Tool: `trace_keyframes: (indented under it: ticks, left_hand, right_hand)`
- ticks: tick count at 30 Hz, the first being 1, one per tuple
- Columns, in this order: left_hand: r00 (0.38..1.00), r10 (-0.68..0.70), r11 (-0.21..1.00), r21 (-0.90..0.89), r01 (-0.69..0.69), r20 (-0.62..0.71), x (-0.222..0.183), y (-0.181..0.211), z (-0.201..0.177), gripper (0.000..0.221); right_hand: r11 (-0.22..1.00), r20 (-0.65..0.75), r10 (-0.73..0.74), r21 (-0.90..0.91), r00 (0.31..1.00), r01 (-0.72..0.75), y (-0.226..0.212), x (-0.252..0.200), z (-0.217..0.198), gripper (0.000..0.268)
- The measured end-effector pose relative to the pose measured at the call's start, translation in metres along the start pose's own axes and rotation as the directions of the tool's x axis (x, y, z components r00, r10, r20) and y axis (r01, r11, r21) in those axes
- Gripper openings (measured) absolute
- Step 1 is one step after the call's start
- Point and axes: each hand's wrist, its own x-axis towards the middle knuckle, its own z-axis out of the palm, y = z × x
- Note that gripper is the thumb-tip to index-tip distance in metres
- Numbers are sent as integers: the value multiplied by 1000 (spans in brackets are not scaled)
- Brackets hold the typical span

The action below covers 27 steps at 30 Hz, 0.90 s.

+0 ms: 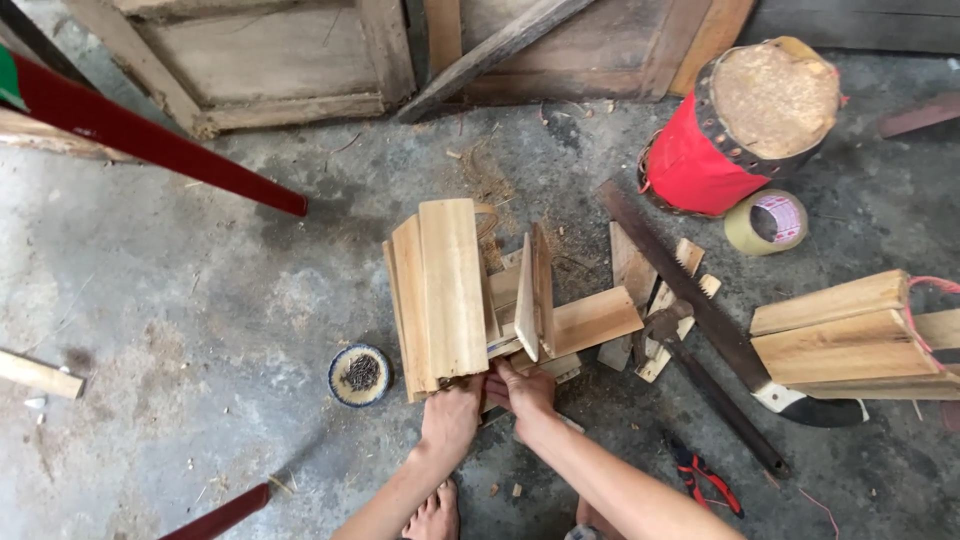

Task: Assembling a wooden structure by fitting thin slats into a frame and securing them with pliers.

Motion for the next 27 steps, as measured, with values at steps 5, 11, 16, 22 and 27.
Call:
trace_keyframes:
  ticks: [5, 11, 16, 22, 27]
  left_hand:
    - [1000, -3, 999, 36, 3, 5, 0, -2, 8, 39]
    - [991, -88, 996, 5, 88, 98, 0, -5, 31, 24]
    - [964, -124, 992, -7, 129, 236, -5, -12, 60, 17]
    - [988, -147, 989, -30, 146, -56, 1, 10, 17, 49]
    - [970, -184, 981, -31, 191, 157, 4, 7, 32, 68]
  right_hand:
    - [999, 8, 52, 13, 999, -52, -20, -26, 0, 11]
    - [988, 144, 86, 117, 986, -104, -6, -8, -33, 25]
    - [988, 28, 155, 4, 987, -156, -53, -37, -73, 45]
    - [982, -162, -110, 133, 981, 132, -70, 42, -128, 39]
    - [974, -122, -115, 182, 986, 137, -67, 95, -126, 20]
